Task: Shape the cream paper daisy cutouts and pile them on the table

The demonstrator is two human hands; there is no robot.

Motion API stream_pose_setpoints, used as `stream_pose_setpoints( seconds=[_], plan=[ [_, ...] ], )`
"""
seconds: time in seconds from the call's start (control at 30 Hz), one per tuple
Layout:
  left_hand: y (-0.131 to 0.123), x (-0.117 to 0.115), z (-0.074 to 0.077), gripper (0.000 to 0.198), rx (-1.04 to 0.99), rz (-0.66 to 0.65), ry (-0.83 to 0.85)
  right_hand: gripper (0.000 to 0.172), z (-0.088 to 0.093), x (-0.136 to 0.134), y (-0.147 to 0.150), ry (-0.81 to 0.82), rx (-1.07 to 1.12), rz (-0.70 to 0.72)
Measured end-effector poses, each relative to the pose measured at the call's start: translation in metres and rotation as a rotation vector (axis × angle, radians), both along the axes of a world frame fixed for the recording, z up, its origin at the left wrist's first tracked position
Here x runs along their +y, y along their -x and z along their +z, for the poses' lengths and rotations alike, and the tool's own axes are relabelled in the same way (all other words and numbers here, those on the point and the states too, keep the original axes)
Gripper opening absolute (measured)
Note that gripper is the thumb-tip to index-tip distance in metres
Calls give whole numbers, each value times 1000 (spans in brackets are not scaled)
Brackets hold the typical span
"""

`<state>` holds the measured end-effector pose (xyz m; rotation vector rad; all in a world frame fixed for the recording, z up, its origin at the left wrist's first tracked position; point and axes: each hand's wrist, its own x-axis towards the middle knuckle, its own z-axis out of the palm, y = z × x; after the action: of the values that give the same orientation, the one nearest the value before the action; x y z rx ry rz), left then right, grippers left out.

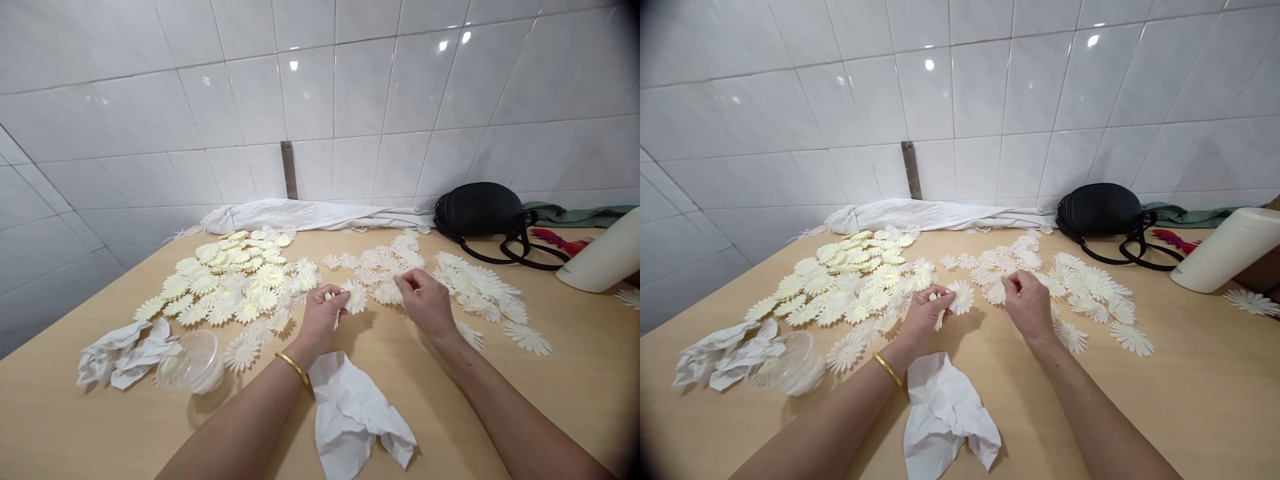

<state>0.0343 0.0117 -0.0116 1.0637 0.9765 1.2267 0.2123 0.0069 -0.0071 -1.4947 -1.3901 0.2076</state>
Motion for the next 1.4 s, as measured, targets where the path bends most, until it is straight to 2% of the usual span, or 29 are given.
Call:
stream_pose_setpoints(
  seconds=[0.07, 0.13, 0.2, 0.3, 0.37, 0.47, 0.6, 0.73, 0.83, 0.93, 1.1, 1.23, 1.4],
  plan=[
    [0, 1, 1, 28, -29, -7, 16, 14, 2, 2, -6, -83, -104, -119],
    [0, 0, 1, 29, -52, -50, 17, 17, 5, 1, -4, -112, -90, -68],
    [-1, 0, -1, 29, -64, -104, -5, 22, 6, -3, 5, -20, 55, 126],
    [-1, -1, -5, 27, -19, -160, -61, 27, 5, -9, 21, 239, 366, 474],
    [-1, -1, -7, 27, 25, -160, -76, 28, 2, -12, 27, 317, 492, 583],
    [-1, -1, -7, 28, 31, -140, -82, 32, -1, -11, 29, 289, 528, 573],
    [-3, -2, -3, 26, -34, -142, -55, 34, -5, -7, 24, 231, 479, 481],
    [-4, -6, 4, 34, -136, -154, 108, 38, -6, -6, 24, 185, 414, 410],
    [-5, -10, 6, 33, -130, -247, 189, 40, -6, -8, 27, 196, 371, 422],
    [-6, -12, 5, 28, -63, -279, 146, 43, -5, -10, 29, 214, 305, 411],
    [-4, -7, -1, 25, 2, -181, 106, 36, -4, -5, 21, 95, 242, 236],
    [-3, -2, -6, 24, 25, -110, 85, 29, -5, -1, 15, 51, 366, 306],
    [-3, 0, -7, 21, 27, -85, 89, 31, -7, -2, 18, 125, 400, 397]
  ],
)
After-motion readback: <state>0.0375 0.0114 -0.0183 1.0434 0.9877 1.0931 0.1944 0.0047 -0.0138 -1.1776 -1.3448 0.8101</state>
